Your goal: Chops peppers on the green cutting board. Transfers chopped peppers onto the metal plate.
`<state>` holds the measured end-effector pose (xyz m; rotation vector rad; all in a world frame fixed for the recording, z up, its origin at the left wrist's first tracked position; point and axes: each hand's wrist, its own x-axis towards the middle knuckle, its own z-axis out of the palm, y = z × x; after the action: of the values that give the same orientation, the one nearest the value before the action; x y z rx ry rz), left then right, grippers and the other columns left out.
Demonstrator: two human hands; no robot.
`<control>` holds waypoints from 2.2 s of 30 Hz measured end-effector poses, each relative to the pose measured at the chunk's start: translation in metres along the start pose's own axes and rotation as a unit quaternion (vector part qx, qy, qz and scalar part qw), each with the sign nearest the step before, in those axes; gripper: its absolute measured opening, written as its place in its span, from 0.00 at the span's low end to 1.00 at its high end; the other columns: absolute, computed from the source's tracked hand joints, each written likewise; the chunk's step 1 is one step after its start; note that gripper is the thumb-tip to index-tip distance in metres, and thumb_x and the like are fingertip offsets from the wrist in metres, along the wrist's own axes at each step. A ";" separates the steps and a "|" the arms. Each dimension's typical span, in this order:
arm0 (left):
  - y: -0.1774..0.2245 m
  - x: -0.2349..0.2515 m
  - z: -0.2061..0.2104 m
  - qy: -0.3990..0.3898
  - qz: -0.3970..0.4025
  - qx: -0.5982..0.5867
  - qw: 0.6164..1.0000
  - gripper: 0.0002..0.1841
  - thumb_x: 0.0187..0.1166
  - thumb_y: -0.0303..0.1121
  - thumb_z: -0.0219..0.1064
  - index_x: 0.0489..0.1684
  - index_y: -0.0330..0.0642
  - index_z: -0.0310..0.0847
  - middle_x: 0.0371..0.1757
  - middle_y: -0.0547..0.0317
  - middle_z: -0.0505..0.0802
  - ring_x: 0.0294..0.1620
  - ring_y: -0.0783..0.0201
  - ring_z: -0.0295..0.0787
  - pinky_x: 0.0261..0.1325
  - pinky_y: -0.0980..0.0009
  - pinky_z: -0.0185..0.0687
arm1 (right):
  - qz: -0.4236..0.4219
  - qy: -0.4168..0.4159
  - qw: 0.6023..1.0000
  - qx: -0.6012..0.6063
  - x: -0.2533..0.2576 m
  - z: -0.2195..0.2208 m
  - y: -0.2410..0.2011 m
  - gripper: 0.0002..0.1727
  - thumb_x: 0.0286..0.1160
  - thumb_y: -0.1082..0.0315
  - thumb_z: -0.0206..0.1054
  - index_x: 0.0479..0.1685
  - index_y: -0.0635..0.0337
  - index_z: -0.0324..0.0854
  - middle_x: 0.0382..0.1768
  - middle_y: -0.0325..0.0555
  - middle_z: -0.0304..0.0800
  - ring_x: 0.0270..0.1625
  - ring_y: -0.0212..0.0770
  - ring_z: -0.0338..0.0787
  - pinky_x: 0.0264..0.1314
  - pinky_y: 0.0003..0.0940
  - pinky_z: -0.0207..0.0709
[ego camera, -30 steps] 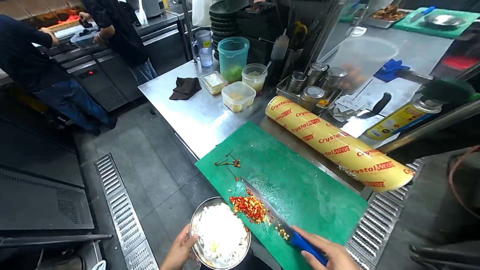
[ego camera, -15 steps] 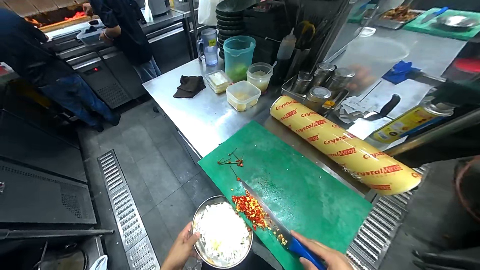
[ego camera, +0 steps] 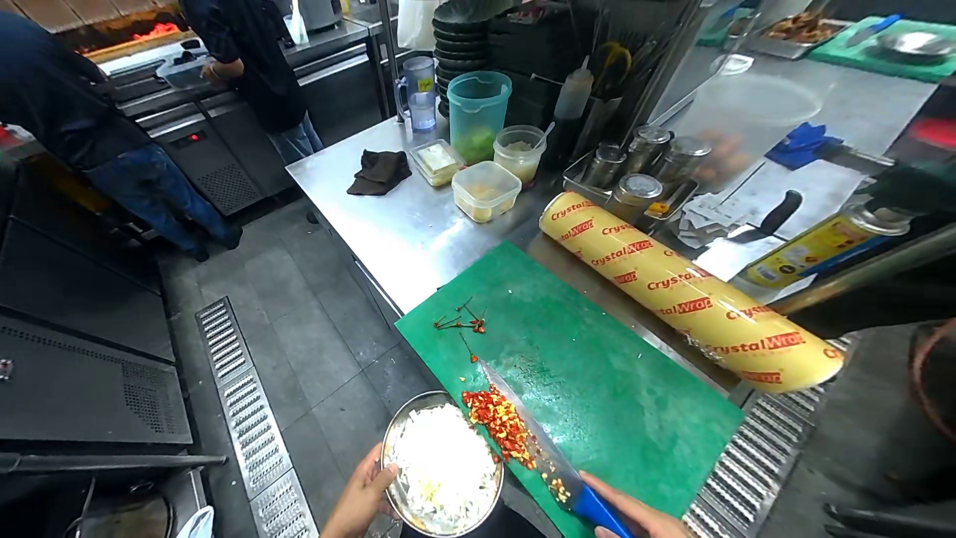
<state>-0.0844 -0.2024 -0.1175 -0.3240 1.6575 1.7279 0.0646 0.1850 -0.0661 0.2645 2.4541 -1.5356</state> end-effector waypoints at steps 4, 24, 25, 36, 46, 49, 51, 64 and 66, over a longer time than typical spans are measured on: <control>-0.004 -0.003 0.002 0.008 -0.003 -0.005 1.000 0.24 0.88 0.27 0.52 0.83 0.42 0.61 0.52 0.46 0.93 0.41 0.54 0.96 0.34 0.59 0.93 | 0.010 0.007 0.999 0.030 -0.001 0.008 0.003 0.33 0.75 0.73 0.69 0.84 0.60 0.72 0.66 0.55 0.90 0.42 0.43 0.96 0.46 0.43 0.93; -0.038 -0.030 0.036 0.076 0.031 -0.062 0.995 0.23 0.89 0.24 0.49 0.83 0.36 0.56 0.49 0.43 0.94 0.38 0.53 0.97 0.35 0.57 0.95 | -0.027 0.061 0.998 0.004 -0.004 0.052 -0.006 0.31 0.72 0.71 0.72 0.79 0.59 0.78 0.56 0.54 0.90 0.44 0.41 0.93 0.47 0.38 0.92; -0.039 -0.029 0.035 0.076 0.031 -0.063 0.995 0.23 0.89 0.24 0.49 0.83 0.36 0.56 0.49 0.42 0.93 0.38 0.52 0.97 0.35 0.57 0.95 | -0.035 0.060 0.998 0.000 -0.005 0.052 -0.006 0.31 0.72 0.71 0.72 0.79 0.58 0.79 0.56 0.54 0.90 0.46 0.40 0.93 0.49 0.38 0.92; -0.033 -0.013 0.020 0.053 0.041 -0.039 0.997 0.22 0.88 0.27 0.51 0.81 0.38 0.61 0.51 0.44 0.94 0.40 0.53 0.96 0.36 0.58 0.94 | -0.074 0.035 0.996 -0.036 -0.002 0.051 -0.010 0.30 0.71 0.72 0.71 0.78 0.58 0.81 0.56 0.54 0.91 0.54 0.43 0.92 0.60 0.38 0.88; -0.021 0.003 0.003 0.020 0.030 -0.019 0.999 0.24 0.86 0.27 0.52 0.83 0.40 0.60 0.51 0.48 0.94 0.41 0.57 0.96 0.37 0.62 0.93 | -0.087 0.000 0.986 -0.141 0.008 0.036 -0.037 0.30 0.73 0.73 0.68 0.79 0.52 0.80 0.58 0.55 0.88 0.52 0.48 0.92 0.56 0.45 0.88; -0.023 0.005 0.003 0.017 0.027 -0.019 0.999 0.25 0.87 0.27 0.51 0.84 0.40 0.57 0.52 0.47 0.93 0.42 0.57 0.96 0.39 0.61 0.94 | -0.084 -0.013 0.985 -0.151 0.011 0.029 -0.039 0.30 0.73 0.72 0.68 0.80 0.51 0.79 0.59 0.55 0.88 0.53 0.49 0.92 0.57 0.46 0.88; -0.025 0.007 0.004 0.019 0.027 -0.022 0.999 0.25 0.87 0.27 0.51 0.84 0.39 0.58 0.52 0.47 0.94 0.41 0.57 0.96 0.38 0.61 0.94 | -0.081 -0.023 0.985 -0.154 0.012 0.026 -0.041 0.31 0.74 0.72 0.67 0.81 0.50 0.78 0.60 0.55 0.87 0.53 0.50 0.92 0.56 0.47 0.88; -0.034 0.007 0.005 0.020 0.037 -0.043 0.998 0.25 0.87 0.27 0.50 0.85 0.39 0.57 0.53 0.46 0.93 0.43 0.56 0.96 0.41 0.59 0.94 | -0.118 0.012 0.979 -0.166 0.016 0.017 -0.040 0.31 0.71 0.73 0.69 0.77 0.43 0.82 0.60 0.52 0.88 0.49 0.48 0.93 0.49 0.48 0.90; -0.035 0.008 0.005 0.017 0.039 -0.042 0.998 0.25 0.87 0.27 0.50 0.85 0.39 0.57 0.53 0.46 0.93 0.43 0.56 0.96 0.41 0.60 0.94 | -0.110 0.047 0.977 -0.176 0.018 0.009 -0.033 0.32 0.69 0.74 0.70 0.77 0.44 0.83 0.59 0.52 0.88 0.50 0.47 0.92 0.51 0.46 0.90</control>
<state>-0.0660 -0.1978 -0.1489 -0.3335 1.6428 1.8635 0.0393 0.1626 -0.0469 0.0002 2.8512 -1.1497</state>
